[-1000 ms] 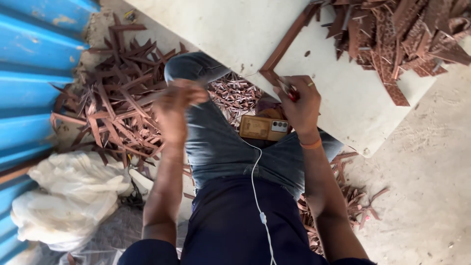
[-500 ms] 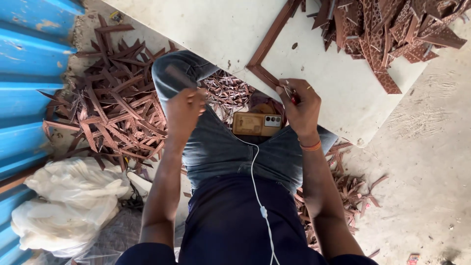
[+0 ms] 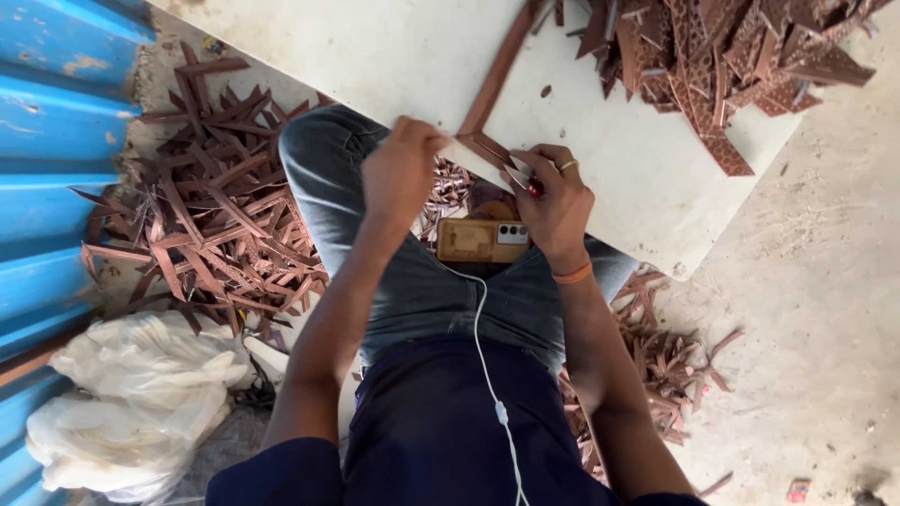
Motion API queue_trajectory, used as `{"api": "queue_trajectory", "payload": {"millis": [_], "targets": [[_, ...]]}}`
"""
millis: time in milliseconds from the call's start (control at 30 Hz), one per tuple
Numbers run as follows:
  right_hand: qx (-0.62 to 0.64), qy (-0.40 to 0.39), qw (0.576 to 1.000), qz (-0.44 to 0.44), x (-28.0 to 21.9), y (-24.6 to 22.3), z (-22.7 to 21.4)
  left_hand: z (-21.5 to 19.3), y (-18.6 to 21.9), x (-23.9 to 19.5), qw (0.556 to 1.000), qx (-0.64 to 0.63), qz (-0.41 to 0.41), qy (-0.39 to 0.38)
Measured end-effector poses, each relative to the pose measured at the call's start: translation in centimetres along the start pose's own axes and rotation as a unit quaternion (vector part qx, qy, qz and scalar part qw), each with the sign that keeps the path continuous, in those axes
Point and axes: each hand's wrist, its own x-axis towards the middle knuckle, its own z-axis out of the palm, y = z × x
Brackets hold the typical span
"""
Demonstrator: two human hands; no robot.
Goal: Trimming excess material from leather shoe straps using a small hand-held tool.
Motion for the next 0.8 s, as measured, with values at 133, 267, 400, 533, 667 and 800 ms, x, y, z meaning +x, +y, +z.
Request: {"api": "queue_trajectory", "payload": {"millis": [133,267,400,533,667,800], "targets": [[-0.007,-0.004,1.000,0.021,-0.2,0.4,0.4,-3.9,-1.3,-2.3,0.996,-0.026,0.036,0.076],[-0.025,-0.001,1.000,0.010,-0.1,0.7,0.6,-6.0,-4.4,-4.3,0.987,-0.152,-0.056,-0.008],[-0.028,0.000,1.000,0.000,-0.3,1.0,0.9,-6.0,-5.7,-4.8,0.942,-0.320,-0.084,-0.050],[-0.038,-0.001,0.999,0.009,-0.2,0.8,0.9,-5.3,-3.3,-3.8,0.939,-0.327,-0.107,-0.014],[-0.042,0.004,0.999,0.007,0.0,0.7,0.8,-6.2,-0.4,-2.3,0.784,-0.615,0.002,0.079],[-0.050,0.020,0.999,0.002,-0.2,0.6,1.0,-5.4,-1.0,-2.6,0.665,-0.744,-0.065,0.014]]}}
